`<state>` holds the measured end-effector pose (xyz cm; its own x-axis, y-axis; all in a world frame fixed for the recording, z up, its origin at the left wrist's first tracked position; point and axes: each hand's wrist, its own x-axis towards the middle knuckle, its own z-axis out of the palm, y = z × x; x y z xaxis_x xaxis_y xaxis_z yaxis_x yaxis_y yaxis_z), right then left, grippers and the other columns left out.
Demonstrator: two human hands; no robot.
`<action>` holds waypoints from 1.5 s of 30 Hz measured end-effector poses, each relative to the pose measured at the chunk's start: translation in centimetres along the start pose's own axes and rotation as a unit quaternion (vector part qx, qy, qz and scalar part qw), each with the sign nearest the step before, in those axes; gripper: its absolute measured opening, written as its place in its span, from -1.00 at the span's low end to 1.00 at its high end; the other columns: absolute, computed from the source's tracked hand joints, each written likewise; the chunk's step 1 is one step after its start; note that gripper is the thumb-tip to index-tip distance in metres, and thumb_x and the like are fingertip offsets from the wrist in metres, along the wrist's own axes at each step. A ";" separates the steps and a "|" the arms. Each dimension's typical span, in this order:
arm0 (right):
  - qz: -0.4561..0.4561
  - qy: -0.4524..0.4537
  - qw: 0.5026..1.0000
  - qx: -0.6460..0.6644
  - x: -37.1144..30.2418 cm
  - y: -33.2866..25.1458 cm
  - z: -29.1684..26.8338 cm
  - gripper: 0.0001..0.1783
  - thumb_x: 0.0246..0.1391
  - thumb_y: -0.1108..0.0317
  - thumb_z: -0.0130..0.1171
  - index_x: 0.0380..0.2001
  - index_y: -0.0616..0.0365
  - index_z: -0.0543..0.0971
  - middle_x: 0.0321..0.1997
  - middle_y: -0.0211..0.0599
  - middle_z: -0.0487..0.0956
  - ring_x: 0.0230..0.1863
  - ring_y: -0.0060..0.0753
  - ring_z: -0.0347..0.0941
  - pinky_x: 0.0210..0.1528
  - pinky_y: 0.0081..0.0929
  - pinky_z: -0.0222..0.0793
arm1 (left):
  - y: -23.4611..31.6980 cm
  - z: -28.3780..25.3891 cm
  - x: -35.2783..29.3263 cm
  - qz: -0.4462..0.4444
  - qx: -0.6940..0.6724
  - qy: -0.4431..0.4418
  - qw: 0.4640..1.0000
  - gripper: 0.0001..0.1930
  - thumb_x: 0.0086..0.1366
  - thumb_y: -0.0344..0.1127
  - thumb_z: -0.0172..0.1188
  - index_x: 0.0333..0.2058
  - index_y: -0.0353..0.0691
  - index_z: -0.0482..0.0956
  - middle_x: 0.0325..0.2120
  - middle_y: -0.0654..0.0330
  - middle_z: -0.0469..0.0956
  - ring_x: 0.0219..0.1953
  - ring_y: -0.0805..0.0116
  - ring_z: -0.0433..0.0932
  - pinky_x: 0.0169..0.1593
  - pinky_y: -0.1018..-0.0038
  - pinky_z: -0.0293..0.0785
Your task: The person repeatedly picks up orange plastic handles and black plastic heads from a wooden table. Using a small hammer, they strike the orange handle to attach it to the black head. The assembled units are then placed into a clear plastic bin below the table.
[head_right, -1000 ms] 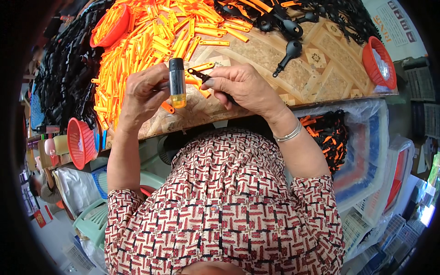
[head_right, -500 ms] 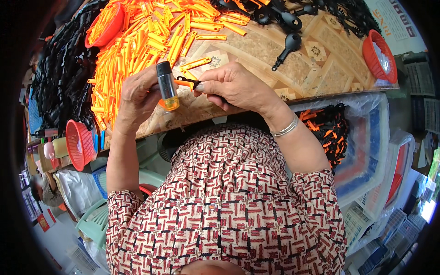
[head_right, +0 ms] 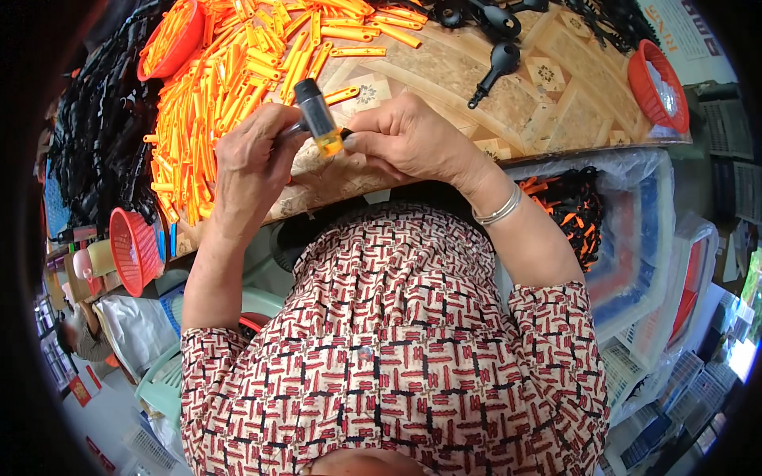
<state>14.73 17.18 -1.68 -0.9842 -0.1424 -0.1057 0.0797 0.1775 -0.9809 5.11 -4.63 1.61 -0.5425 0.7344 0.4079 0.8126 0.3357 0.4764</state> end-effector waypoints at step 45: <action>-0.178 0.140 0.934 -0.276 -0.6 1.5 1.1 -0.84 0.11 0.33 0.20 -0.40 0.21 0.59 -0.46 0.03 0.57 -0.34 0.04 0.58 -0.31 -0.15 0.45 | -1.0 1.3 -0.5 -0.073 -0.053 -0.075 0.993 -0.77 0.27 -0.37 0.35 -0.13 -0.31 0.61 -0.47 0.09 0.60 -0.48 0.35 0.59 -0.37 0.40 0.47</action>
<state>15.56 16.50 -3.30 -0.9419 -0.0404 0.3335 -0.2773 0.6539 -0.7039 4.81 -4.55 -0.13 -0.6090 0.7647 0.2105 0.6957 0.3875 0.6048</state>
